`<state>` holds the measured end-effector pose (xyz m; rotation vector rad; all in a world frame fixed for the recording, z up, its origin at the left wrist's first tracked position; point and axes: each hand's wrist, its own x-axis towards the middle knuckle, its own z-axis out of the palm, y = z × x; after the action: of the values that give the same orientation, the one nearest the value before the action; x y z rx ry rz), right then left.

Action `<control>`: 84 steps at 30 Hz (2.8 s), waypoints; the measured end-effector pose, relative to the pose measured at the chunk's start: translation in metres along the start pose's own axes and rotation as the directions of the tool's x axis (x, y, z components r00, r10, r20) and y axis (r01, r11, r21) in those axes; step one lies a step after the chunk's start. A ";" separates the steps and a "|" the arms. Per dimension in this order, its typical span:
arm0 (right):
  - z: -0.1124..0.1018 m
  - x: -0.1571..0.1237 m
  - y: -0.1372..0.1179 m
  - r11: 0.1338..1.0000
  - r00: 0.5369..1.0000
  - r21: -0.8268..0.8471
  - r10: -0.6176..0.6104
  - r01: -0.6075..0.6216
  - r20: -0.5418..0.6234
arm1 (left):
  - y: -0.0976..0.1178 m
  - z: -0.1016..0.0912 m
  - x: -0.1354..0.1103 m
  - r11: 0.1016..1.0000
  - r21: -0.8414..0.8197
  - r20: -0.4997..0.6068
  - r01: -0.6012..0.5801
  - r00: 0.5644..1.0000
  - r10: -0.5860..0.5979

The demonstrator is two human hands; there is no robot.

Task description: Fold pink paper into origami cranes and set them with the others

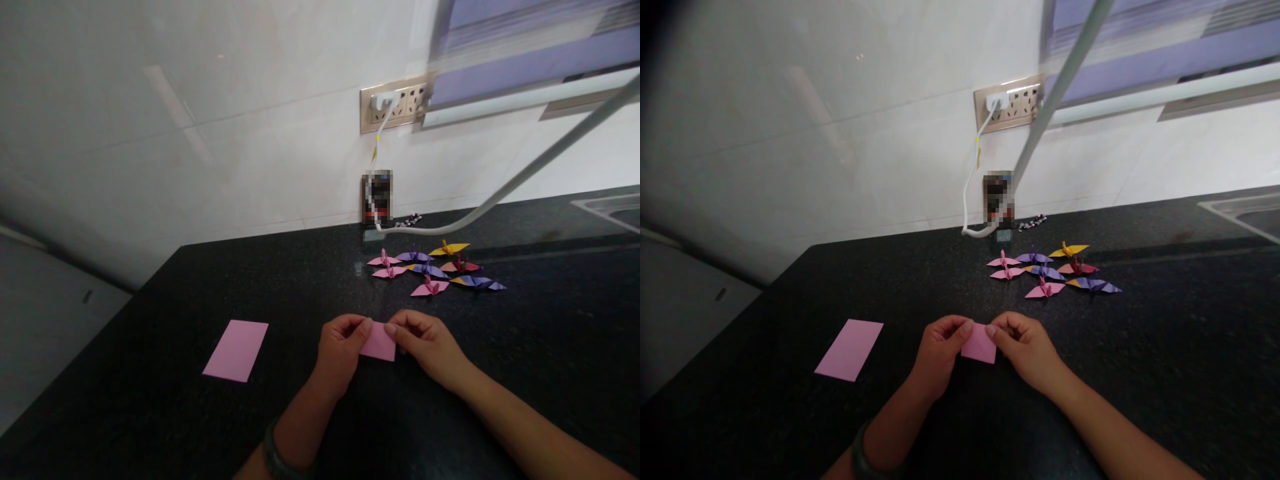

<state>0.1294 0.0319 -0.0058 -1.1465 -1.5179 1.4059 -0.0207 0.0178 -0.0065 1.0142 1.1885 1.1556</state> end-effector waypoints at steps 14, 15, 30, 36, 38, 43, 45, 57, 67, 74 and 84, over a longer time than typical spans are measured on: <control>-0.001 0.000 0.002 0.997 0.977 -0.050 -0.063 0.054 -0.202 | -0.011 -0.003 0.007 0.975 -0.193 -0.004 0.109 0.994 -0.112; -0.002 0.000 0.002 0.995 0.978 -0.075 -0.083 0.070 -0.189 | -0.011 -0.004 0.007 0.975 -0.194 -0.007 0.107 0.994 -0.110; 0.002 0.000 0.010 0.940 0.949 -0.266 -0.264 0.212 -0.175 | -0.013 -0.002 0.007 0.984 -0.158 -0.011 0.079 0.997 -0.082; 0.004 0.000 0.010 0.934 0.946 -0.284 -0.272 0.216 -0.176 | -0.012 -0.002 0.006 0.991 -0.117 -0.018 0.065 0.998 -0.067; 0.004 0.000 0.011 0.932 0.944 -0.299 -0.268 0.204 -0.191 | -0.012 -0.002 0.006 0.991 -0.122 -0.020 0.055 0.998 -0.057; 0.003 -0.001 0.011 0.880 0.929 -0.413 -0.328 0.235 -0.170 | -0.011 -0.002 0.007 0.986 -0.157 -0.060 0.053 0.996 -0.063; 0.004 -0.003 0.010 0.844 0.928 -0.463 -0.358 0.271 -0.108 | -0.012 -0.003 0.008 0.985 -0.164 -0.073 0.053 0.995 -0.066; 0.006 -0.007 0.008 0.659 0.881 -0.649 -0.471 0.381 0.039 | -0.012 -0.004 0.009 0.989 -0.147 -0.098 0.034 0.994 -0.049; 0.007 -0.009 0.008 0.617 0.907 -0.719 -0.418 0.320 0.045 | -0.015 -0.005 0.010 0.991 -0.137 -0.103 -0.001 0.995 -0.013; 0.007 -0.009 0.006 0.624 0.901 -0.704 -0.430 0.338 0.052 | -0.010 -0.003 0.008 0.990 -0.139 -0.125 0.009 0.992 -0.026; 0.007 -0.008 0.004 0.836 0.913 -0.447 -0.397 0.319 -0.091 | -0.010 -0.002 0.007 0.990 -0.125 -0.069 0.060 0.995 -0.069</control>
<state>0.1257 0.0222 -0.0104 -1.1224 -1.8437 0.7128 -0.0212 0.0228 -0.0173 0.8408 1.1842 1.2088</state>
